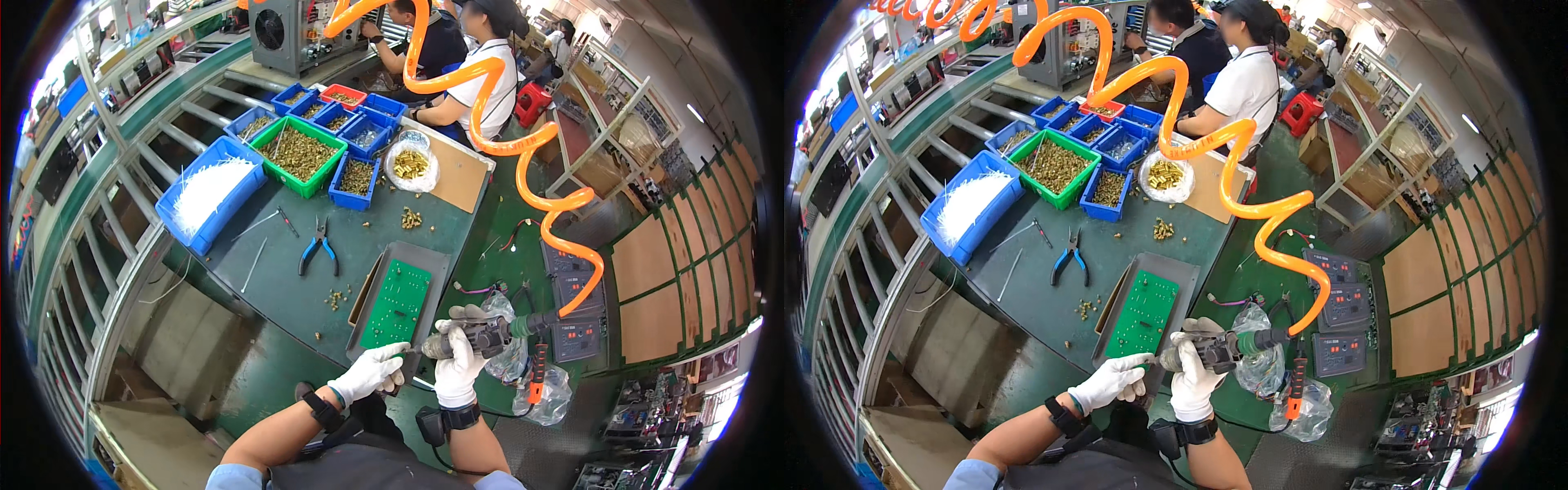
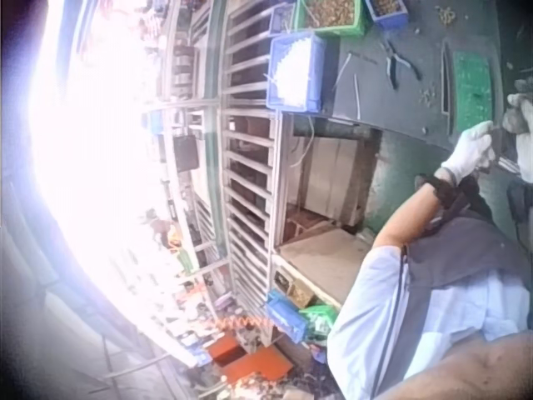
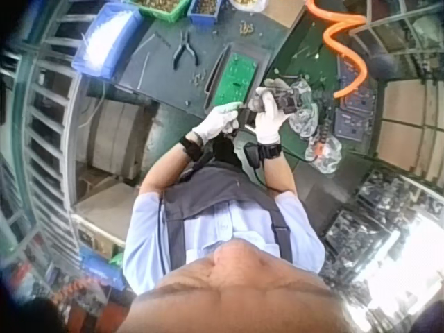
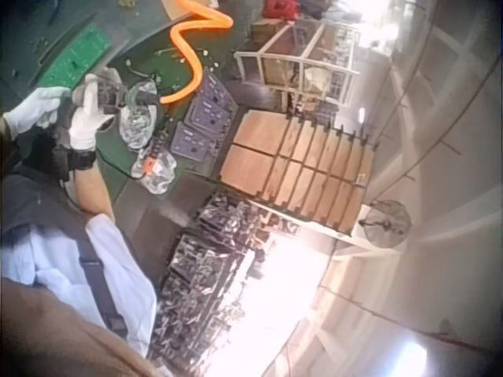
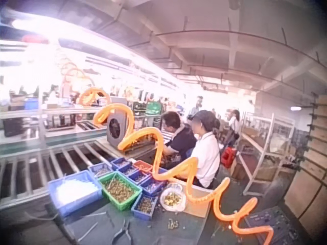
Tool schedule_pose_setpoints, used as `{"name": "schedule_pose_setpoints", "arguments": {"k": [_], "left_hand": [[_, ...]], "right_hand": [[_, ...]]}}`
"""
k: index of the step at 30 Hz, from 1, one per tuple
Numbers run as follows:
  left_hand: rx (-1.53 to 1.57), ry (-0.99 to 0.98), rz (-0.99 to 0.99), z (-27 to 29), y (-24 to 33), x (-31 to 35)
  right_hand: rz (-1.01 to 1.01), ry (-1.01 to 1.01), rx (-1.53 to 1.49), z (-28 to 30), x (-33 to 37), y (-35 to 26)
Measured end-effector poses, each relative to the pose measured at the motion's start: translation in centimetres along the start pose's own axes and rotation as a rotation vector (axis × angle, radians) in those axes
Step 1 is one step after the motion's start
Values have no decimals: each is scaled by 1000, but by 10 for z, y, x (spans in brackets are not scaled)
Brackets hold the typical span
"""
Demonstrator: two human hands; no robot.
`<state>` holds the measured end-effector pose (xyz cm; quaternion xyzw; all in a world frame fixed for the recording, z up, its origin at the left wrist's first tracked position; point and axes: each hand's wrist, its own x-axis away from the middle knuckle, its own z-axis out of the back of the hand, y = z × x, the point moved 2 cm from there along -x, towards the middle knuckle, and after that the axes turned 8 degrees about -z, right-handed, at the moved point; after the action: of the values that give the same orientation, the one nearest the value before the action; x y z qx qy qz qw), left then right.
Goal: Assembling and inspecting electronic control panels in a factory setting.
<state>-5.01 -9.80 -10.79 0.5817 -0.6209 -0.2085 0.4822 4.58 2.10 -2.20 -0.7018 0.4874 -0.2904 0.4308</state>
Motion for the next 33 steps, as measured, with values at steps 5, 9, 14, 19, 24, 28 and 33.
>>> {"name": "schedule_pose_setpoints", "arguments": {"k": [5,9,14,19,24,28,33], "left_hand": [[-454,2,-4,4,25,15],[-403,-42,130,10,39,37],[-538,49,-3,20,44,76],[-31,424,-116,85,25,139],[573,500,-274,137,-11,197],[576,550,-340,158,-20,244],[617,694,-444,173,-14,294]], "right_hand": [[-145,-38,-66,5,3,-6],[-271,-110,-144,-4,0,-9],[-459,-149,-319,-38,-9,-15],[-432,-369,-46,-97,-33,-2],[-167,-564,767,-186,-10,89],[150,-828,1458,-229,16,164],[336,-808,1623,-251,27,232]]}}
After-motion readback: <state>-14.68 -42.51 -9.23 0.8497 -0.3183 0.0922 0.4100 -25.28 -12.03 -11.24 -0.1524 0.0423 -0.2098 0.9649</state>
